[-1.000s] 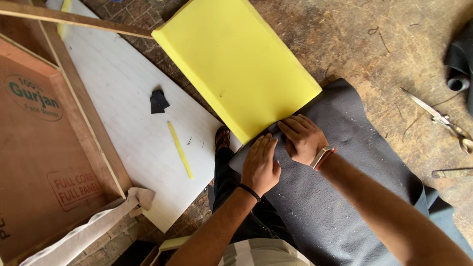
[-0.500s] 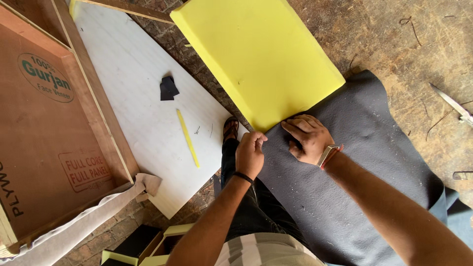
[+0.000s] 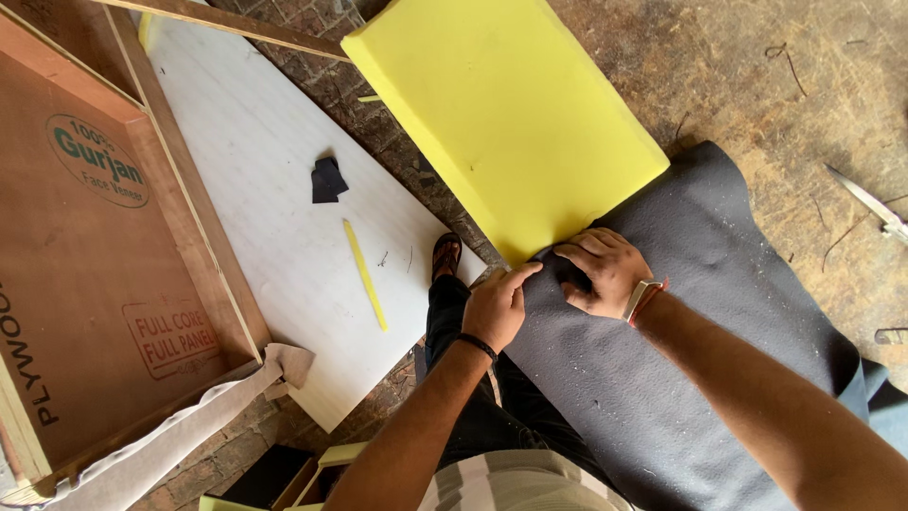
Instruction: The person lays a long gray fabric panel over a yellow foam strip on the workbench, folds the fabric over the foam edges, and smooths it flat with both hands. They then pick up a thread, pull it taut, and use scissors to cut a length of thread.
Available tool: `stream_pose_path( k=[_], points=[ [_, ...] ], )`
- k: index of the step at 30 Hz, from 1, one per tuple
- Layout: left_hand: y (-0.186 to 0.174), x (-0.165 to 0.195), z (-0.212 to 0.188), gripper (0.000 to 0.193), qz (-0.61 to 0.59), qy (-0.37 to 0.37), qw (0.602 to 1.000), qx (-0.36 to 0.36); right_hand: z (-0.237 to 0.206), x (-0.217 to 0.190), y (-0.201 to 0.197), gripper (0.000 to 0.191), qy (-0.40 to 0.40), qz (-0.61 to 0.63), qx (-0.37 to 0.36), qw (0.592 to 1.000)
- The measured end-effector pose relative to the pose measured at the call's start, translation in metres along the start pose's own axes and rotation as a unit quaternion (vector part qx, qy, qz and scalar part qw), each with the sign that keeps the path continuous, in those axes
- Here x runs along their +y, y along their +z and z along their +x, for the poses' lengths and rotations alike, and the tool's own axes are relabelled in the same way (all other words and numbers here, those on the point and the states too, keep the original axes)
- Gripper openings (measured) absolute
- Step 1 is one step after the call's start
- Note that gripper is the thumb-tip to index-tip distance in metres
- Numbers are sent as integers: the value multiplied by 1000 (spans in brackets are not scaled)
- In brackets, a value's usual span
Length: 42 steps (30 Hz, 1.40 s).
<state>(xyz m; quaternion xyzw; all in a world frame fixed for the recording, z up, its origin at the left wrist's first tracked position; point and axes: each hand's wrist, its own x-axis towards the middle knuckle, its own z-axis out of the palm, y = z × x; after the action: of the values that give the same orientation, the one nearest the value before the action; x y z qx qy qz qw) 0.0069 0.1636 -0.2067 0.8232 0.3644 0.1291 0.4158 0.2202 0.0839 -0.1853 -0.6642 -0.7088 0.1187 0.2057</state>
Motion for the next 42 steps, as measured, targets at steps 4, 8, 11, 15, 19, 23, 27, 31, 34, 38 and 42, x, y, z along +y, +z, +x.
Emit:
stream_pose_path(
  k=[4,8,11,15,19,23,27,31,34,38,42],
  points=[
    [0,1,-3,36,-13,-32,999,-26,2,-1,1,52,-2,-9,-8,1000],
    [-3,-5,1,46,-81,-196,967,-140,0,-1,1,50,-7,-15,-9,1000],
    [-5,-13,4,50,-138,-174,965,-139,-1,-7,0,56,-34,-65,5,997],
    [2,-14,-2,56,-44,-102,985,-135,4,-31,2,50,10,-51,-37,998],
    [5,-12,-4,56,32,-104,983,-149,14,-48,1,57,102,-62,-86,989],
    [-5,-19,4,51,-99,-258,936,-217,14,-37,-3,51,79,-40,-96,991],
    [-13,-30,4,45,21,-122,976,-181,3,-22,0,46,44,-39,-97,994],
    [-8,-38,-9,43,45,-26,990,-129,2,7,-17,29,105,-56,-106,987],
    [0,-43,-16,40,26,-9,995,-95,4,47,-50,36,157,-136,-141,968],
    [10,-49,-22,34,-51,-80,993,-69,13,53,-43,53,215,-181,-179,943],
    [15,-55,-16,22,-121,-88,989,-12,22,13,-26,80,125,-239,-85,959]
  ],
)
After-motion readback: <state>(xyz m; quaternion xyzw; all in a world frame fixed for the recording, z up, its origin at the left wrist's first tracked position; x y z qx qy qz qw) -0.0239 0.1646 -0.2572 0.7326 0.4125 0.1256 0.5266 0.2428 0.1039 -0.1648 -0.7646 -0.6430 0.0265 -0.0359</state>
